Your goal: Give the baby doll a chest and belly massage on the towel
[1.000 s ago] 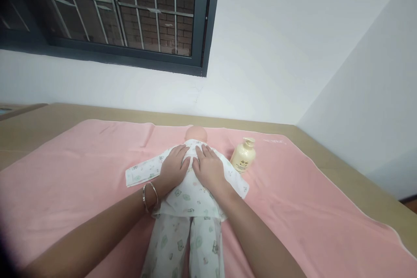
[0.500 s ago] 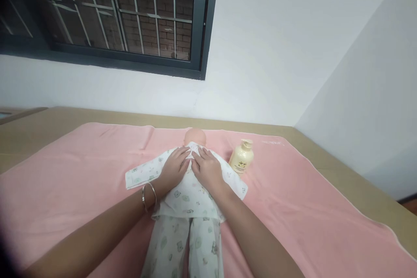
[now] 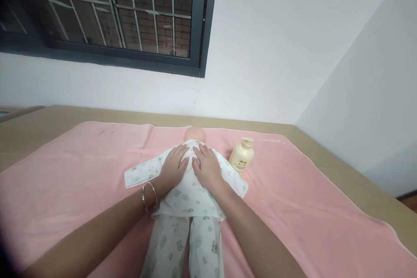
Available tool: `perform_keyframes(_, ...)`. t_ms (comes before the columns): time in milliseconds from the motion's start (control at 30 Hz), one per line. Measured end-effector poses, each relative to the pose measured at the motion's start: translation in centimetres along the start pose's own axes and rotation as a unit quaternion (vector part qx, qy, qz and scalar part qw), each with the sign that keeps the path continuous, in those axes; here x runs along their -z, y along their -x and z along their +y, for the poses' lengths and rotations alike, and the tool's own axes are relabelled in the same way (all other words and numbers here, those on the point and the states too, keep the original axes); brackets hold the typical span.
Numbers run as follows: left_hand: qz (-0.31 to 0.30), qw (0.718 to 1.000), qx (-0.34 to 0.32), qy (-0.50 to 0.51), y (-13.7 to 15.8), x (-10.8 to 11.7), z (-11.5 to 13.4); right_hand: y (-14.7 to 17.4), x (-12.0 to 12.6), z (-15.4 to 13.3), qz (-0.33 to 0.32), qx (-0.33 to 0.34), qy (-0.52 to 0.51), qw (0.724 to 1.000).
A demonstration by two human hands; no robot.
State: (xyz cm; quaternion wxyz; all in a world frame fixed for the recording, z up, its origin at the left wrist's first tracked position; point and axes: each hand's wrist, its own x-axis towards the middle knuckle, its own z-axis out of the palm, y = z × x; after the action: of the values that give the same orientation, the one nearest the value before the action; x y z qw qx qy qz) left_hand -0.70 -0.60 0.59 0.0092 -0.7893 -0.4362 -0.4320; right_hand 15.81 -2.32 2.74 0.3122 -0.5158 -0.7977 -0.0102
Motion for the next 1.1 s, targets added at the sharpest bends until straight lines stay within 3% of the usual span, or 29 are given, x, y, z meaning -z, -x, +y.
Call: perform_keyframes(1100,-0.015,1.000,0.022,0.016,-0.18,0.18,0.19,0.17,0.08,-0.39,0.013,-0.013,0.007,1.000)
